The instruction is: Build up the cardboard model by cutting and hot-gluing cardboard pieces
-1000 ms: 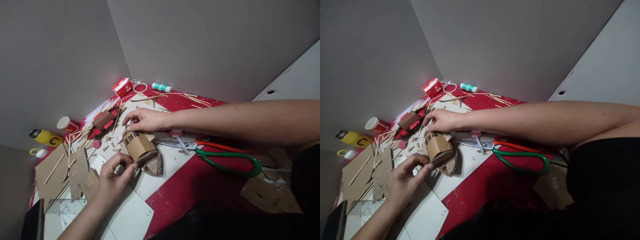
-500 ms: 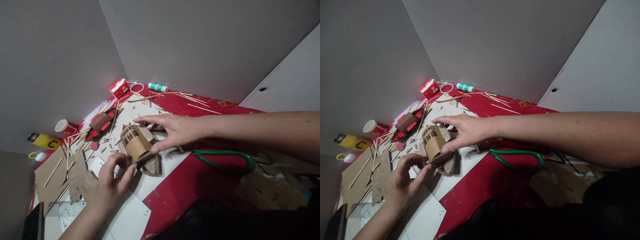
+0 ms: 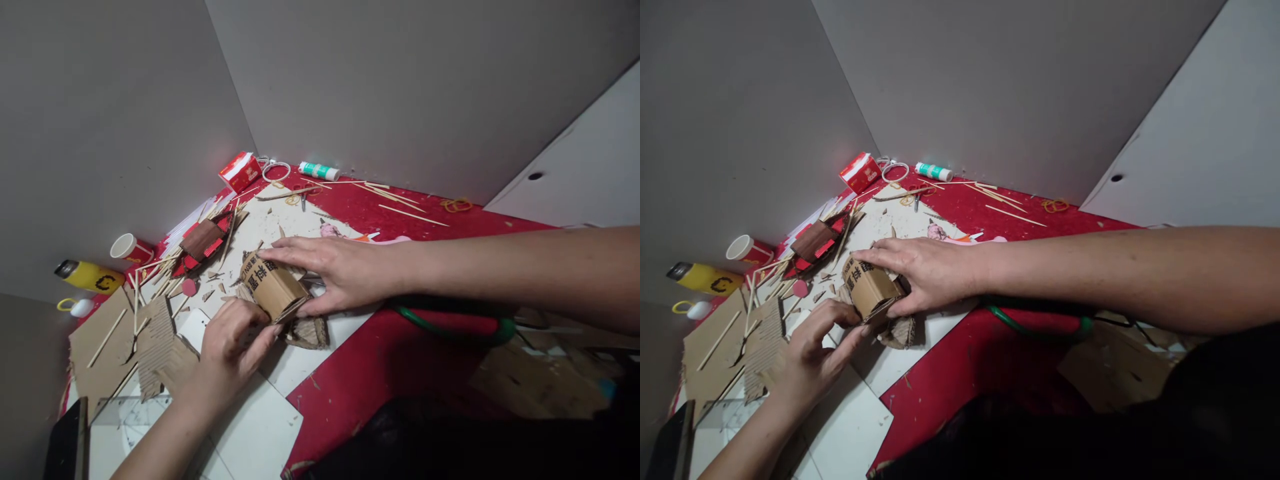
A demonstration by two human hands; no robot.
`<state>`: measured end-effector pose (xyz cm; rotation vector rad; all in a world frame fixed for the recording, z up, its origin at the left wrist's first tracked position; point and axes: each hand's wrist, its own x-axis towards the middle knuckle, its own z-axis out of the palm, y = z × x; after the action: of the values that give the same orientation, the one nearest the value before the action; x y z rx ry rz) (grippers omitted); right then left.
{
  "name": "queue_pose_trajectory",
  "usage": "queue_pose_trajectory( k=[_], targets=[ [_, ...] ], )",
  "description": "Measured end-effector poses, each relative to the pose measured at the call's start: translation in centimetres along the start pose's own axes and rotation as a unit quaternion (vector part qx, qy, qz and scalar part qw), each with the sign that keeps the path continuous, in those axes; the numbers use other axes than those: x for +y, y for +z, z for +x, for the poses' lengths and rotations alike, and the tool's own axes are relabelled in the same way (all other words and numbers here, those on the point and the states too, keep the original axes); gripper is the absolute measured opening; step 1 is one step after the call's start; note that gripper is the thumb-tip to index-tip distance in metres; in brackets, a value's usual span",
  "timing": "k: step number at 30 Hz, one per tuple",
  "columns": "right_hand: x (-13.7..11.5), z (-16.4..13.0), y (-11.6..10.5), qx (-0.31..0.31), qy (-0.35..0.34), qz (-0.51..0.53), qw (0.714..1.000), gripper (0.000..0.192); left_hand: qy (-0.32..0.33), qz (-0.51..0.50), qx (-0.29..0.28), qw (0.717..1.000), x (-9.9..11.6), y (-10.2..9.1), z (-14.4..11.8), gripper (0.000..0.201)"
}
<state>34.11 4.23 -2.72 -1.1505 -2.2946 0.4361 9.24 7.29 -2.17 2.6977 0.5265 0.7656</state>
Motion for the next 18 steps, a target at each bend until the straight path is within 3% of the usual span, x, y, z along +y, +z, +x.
queue_pose_trajectory(
  k=[7, 11, 13, 16, 18],
  targets=[
    [-0.16, 0.23, -0.1, 0.005, -0.016, -0.017, 1.0, 0.083, -0.002, -0.001, -0.013, 1.0, 0.07, 0.03, 0.28, 0.012],
    [-0.5, 0.37, -0.44, -0.003, -0.004, -0.027, 1.0, 0.087, -0.019, -0.003, 0.009, 1.0, -0.09, -0.14, -0.23, 0.012],
    [-0.73, 0.41, -0.57, -0.011, 0.002, -0.033, 0.999, 0.089, -0.009, 0.006, 0.024, 1.0, -0.17, -0.31, -0.34, 0.024],
    [-0.89, 0.45, -0.51, -0.012, -0.004, -0.045, 0.999, 0.087, 0.056, 0.052, 0.021, 0.997, -0.28, -0.43, 0.09, 0.051],
    [-0.81, 0.46, -0.34, 0.004, -0.022, -0.047, 0.999, 0.086, 0.097, 0.081, 0.012, 0.992, -0.5, -0.34, 0.61, 0.054]
  ],
)
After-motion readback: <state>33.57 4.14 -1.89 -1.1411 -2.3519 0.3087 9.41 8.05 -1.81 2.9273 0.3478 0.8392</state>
